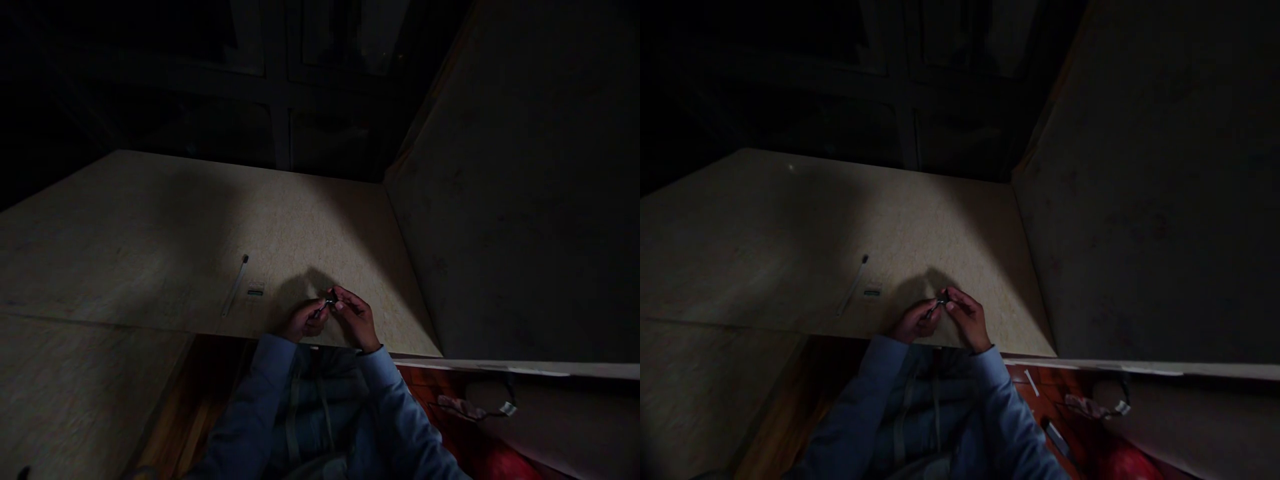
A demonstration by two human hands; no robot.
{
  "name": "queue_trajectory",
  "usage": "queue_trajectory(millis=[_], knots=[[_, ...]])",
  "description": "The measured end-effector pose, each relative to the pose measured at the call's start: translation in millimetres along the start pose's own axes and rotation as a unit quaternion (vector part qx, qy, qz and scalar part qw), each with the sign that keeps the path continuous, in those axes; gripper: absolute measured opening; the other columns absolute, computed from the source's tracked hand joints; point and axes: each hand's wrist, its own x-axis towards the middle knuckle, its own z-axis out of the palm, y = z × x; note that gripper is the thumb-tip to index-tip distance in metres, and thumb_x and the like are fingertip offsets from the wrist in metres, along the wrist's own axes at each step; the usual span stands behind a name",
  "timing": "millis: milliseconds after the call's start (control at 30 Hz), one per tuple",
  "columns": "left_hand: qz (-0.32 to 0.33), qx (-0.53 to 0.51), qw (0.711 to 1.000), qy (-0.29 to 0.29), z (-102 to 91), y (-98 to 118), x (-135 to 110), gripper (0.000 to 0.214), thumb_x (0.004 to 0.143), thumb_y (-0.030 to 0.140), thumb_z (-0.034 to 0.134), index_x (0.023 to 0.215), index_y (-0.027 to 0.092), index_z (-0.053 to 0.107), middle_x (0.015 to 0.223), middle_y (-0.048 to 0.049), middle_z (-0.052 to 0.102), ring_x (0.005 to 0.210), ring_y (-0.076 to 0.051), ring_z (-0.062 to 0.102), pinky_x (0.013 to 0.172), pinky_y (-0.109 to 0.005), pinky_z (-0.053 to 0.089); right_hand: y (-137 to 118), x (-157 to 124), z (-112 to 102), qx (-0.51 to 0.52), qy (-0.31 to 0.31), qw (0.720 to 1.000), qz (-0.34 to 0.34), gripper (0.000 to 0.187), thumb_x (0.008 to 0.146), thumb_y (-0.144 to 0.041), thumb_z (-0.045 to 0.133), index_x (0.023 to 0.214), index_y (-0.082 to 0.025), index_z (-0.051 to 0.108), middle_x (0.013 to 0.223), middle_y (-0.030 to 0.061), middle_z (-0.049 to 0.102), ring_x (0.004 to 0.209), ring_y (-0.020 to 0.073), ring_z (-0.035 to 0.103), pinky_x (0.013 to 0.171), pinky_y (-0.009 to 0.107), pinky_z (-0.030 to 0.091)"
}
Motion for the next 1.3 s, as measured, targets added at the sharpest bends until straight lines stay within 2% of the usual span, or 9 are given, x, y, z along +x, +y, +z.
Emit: queue_trajectory(millis=[133, 300, 400, 533, 700, 900, 1100, 1300], knots=[[0.011, -0.031, 0.999, 0.012, 2.8, -1.7, -1.9, 0.04, 0.092, 0.047, 0.057, 0.07, 0.014, 0.049, 0.046, 0.0078, 0.021, 0.032, -0.005, 0.007, 0.031, -0.018, 0.011, 4.7, -9.4, -9.0, -0.013, 0.042, 0.999, 0.002, 0.045, 0.077, -0.04, 0.08, 0.118, -0.021, 0.072, 0.122, 0.0104, 0.068, 0.105, 0.0244, 0.067, 0.083, 0.036, 0.056], [0.082, -0.097, 0.99, 0.053, 9.7, 1.2, -8.1, 0.036, 0.095, 0.045, 0.056, 0.077, 0.015, 0.049, 0.05, 0.0082, 0.021, 0.036, -0.005, 0.005, 0.034, -0.018, 0.012, 7.2, -22.9, -13.0, -0.031, 0.111, 0.993, 0.001, 0.051, 0.075, -0.049, 0.078, 0.115, -0.018, 0.07, 0.12, 0.0129, 0.068, 0.1, 0.0254, 0.067, 0.081, 0.038, 0.056], [0.116, -0.129, 0.982, 0.079, 13.8, 3.5, -9.5, 0.033, 0.097, 0.043, 0.053, 0.08, 0.015, 0.051, 0.051, 0.0079, 0.022, 0.036, -0.005, 0.006, 0.035, -0.018, 0.012, 6.1, -25.4, -9.2, -0.071, 0.136, 0.988, -0.015, 0.053, 0.071, -0.051, 0.08, 0.109, -0.016, 0.072, 0.113, 0.0129, 0.07, 0.098, 0.0249, 0.066, 0.086, 0.04, 0.054], [0.129, -0.153, 0.974, 0.107, 19.1, 4.5, -7.7, 0.033, 0.099, 0.041, 0.051, 0.082, 0.013, 0.054, 0.051, 0.0069, 0.027, 0.034, -0.004, 0.014, 0.037, -0.019, 0.012, 4.3, -24.4, -3.2, -0.133, 0.114, 0.984, -0.045, 0.049, 0.07, -0.049, 0.08, 0.106, -0.016, 0.072, 0.104, 0.0108, 0.071, 0.096, 0.023, 0.065, 0.093, 0.041, 0.051], [0.151, -0.162, 0.965, 0.141, 23.3, 4.5, -6.2, 0.033, 0.101, 0.037, 0.047, 0.083, 0.011, 0.055, 0.052, 0.0052, 0.032, 0.035, -0.005, 0.023, 0.039, -0.021, 0.017, 2.8, -23.0, 0.0, -0.161, 0.093, 0.981, -0.059, 0.047, 0.071, -0.048, 0.078, 0.104, -0.016, 0.071, 0.099, 0.0104, 0.071, 0.093, 0.0226, 0.064, 0.092, 0.04, 0.051], [0.159, -0.149, 0.96, 0.174, 22.3, 4.7, -3.9, 0.021, 0.093, 0.03, 0.056, 0.099, 0.01, 0.059, 0.059, 0.002, 0.044, 0.044, -0.008, 0.038, 0.045, -0.022, 0.029, 1.2, -22.1, 2.6, -0.155, 0.095, 0.981, -0.066, 0.045, 0.072, -0.048, 0.077, 0.102, -0.015, 0.07, 0.099, 0.0107, 0.07, 0.093, 0.0225, 0.064, 0.092, 0.04, 0.051], [0.151, -0.145, 0.958, 0.196, 26.3, 7.7, -3.1, 0.033, 0.086, 0.021, 0.058, 0.117, 0.008, 0.058, 0.068, -0.0021, 0.053, 0.055, -0.012, 0.05, 0.052, -0.024, 0.037, 2.2, -19.2, 0.5, -0.142, 0.099, 0.983, -0.059, 0.049, 0.071, -0.049, 0.078, 0.104, -0.014, 0.07, 0.099, 0.0108, 0.07, 0.093, 0.0223, 0.065, 0.093, 0.04, 0.05], [0.148, -0.149, 0.957, 0.2, 27.4, 9.1, -4.4, 0.039, 0.085, 0.021, 0.061, 0.122, 0.008, 0.058, 0.07, -0.0026, 0.055, 0.058, -0.013, 0.053, 0.057, -0.025, 0.041, 2.8, -17.4, -1.3, -0.136, 0.102, 0.984, -0.053, 0.05, 0.07, -0.05, 0.079, 0.104, -0.014, 0.071, 0.102, 0.0115, 0.071, 0.093, 0.0226, 0.065, 0.09, 0.039, 0.051]])
